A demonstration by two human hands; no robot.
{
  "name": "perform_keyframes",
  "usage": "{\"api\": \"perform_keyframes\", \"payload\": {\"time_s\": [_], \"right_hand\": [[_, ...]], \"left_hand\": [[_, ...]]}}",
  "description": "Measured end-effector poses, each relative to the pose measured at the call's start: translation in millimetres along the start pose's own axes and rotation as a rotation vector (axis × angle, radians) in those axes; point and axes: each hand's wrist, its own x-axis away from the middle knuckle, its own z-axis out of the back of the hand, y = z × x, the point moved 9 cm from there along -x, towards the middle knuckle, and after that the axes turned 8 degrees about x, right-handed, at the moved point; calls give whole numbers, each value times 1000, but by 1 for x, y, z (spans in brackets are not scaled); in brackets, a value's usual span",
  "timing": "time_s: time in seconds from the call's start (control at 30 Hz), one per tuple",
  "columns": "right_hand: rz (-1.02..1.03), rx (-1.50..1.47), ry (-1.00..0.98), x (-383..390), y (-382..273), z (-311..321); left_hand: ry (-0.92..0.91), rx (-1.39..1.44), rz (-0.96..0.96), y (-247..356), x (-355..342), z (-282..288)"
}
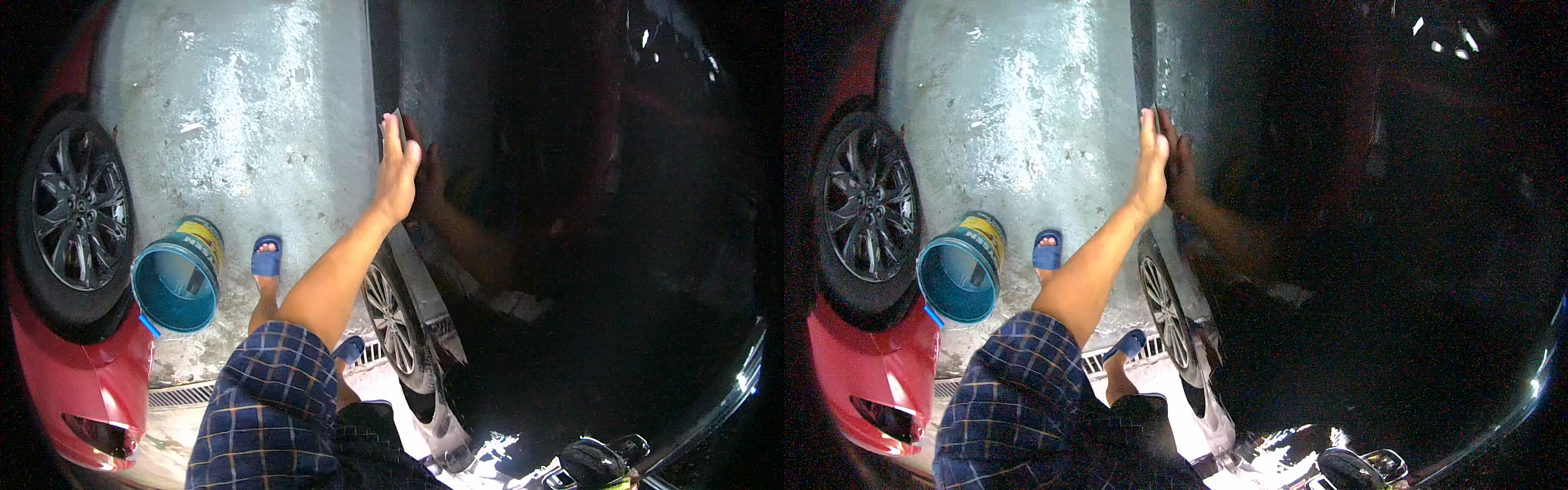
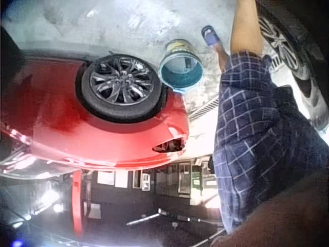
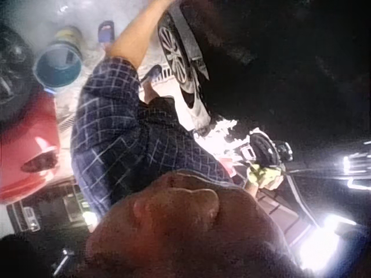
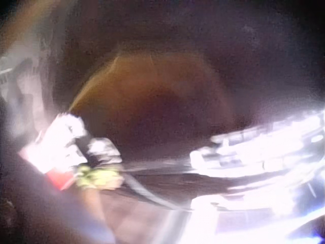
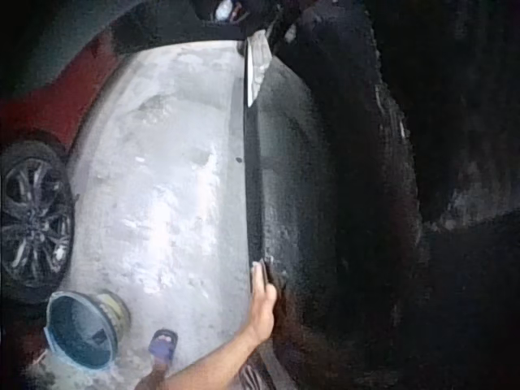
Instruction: The person sands the paint on a black car door using a small sanding block while holding a yellow cloth in the other hand.
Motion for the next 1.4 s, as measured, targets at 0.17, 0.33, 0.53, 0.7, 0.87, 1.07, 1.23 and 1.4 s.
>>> {"api": "perform_keyframes", "payload": {"time_s": [0.17, 0.33, 0.53, 0.7, 0.87, 1.07, 1.23, 1.4], "right_hand": [[6, 2, -57, -11, 0, -5], [27, 7, -47, -27, -2, -18], [14, 4, -85, -35, -4, -21], [13, 8, -89, -40, -3, -15], [1, -15, -11, -55, -6, -19], [2, -2, -46, -52, -1, -18], [-11, 5, -22, -45, 0, -12], [-29, -14, -15, -40, 3, -13]], "left_hand": [[-160, -18, 67, -41, 97, -11], [-51, -243, -176, -17, -127, 42], [-136, -353, -174, -37, -91, 34], [-256, -113, -11, -74, 63, 5], [-49, -205, -247, 47, -195, 44], [-206, -72, -193, 8, 80, -26], [-122, -103, -341, 80, -128, -10], [-160, -39, -220, 80, -100, -25]]}}
